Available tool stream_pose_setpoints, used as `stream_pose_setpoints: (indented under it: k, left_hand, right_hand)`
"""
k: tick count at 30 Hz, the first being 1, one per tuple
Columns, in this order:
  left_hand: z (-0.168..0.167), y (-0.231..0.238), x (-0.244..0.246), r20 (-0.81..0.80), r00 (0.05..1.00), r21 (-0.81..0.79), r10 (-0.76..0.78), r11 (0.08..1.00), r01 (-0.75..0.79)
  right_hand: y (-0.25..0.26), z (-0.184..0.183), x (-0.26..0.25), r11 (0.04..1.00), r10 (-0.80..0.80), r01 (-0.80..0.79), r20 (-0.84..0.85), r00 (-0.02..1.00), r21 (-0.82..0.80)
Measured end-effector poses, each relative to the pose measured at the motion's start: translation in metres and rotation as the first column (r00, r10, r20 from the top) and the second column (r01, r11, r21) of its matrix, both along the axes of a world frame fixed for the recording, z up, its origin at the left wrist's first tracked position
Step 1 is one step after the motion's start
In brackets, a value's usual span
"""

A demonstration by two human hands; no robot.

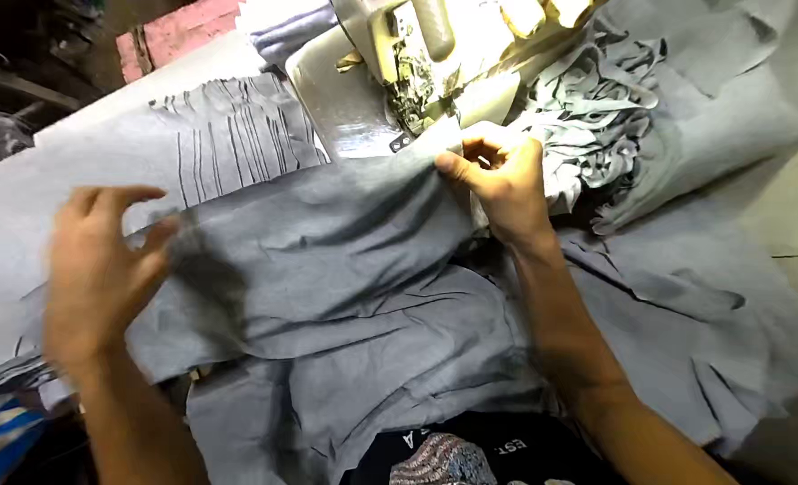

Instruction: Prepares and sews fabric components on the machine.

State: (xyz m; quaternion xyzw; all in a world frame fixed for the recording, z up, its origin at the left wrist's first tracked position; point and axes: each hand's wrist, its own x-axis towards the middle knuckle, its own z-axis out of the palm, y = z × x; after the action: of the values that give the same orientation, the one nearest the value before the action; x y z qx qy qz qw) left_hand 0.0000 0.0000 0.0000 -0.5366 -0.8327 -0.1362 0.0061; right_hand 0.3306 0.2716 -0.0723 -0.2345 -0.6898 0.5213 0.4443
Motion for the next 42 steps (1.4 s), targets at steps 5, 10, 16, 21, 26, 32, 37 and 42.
stream_pose_setpoints:
  k: [5, 10, 16, 21, 26, 32, 37, 42]
  left_hand:
    - [-0.016, 0.128, 0.123, 0.221, 0.818, 0.321, -0.531, 0.832, 0.453]
    - [-0.024, 0.164, 0.151, 0.357, 0.73, 0.407, -0.582, 0.801, 0.439]
    - [-0.024, 0.162, 0.156, 0.467, 0.714, 0.494, -0.521, 0.824, 0.278]
    - [-0.022, 0.161, 0.157, 0.438, 0.775, 0.471, -0.455, 0.851, 0.233]
    - [-0.023, 0.168, 0.156, 0.37, 0.838, 0.485, -0.4, 0.853, 0.192]
    - [-0.018, 0.161, 0.161, 0.34, 0.856, 0.429, -0.39, 0.874, 0.228]
    - [-0.022, 0.16, 0.161, 0.319, 0.857, 0.458, -0.405, 0.857, 0.235]
    - [-0.028, 0.155, 0.162, 0.266, 0.861, 0.531, -0.433, 0.812, 0.245]
  right_hand:
    - [-0.012, 0.011, 0.012, 1.0, 0.003, -0.003, 0.042, 0.999, 0.002]
    - [-0.013, 0.017, 0.025, 0.998, 0.03, -0.028, -0.06, 0.998, 0.048]
    - [-0.015, 0.013, 0.026, 0.996, -0.061, 0.058, 0.051, 0.997, 0.07]
    - [-0.013, 0.018, 0.024, 0.992, -0.096, 0.084, 0.125, 0.988, 0.098]
    - [-0.004, 0.017, 0.011, 0.982, -0.171, 0.171, -0.001, 0.985, 0.075]
    - [-0.002, 0.008, 0.001, 0.974, -0.221, 0.226, -0.122, 0.968, 0.027]
    - [-0.001, 0.01, -0.002, 0.987, -0.16, 0.159, -0.126, 0.979, -0.018]
    - [0.001, 0.009, -0.001, 0.992, -0.117, 0.112, -0.116, 0.986, -0.055]
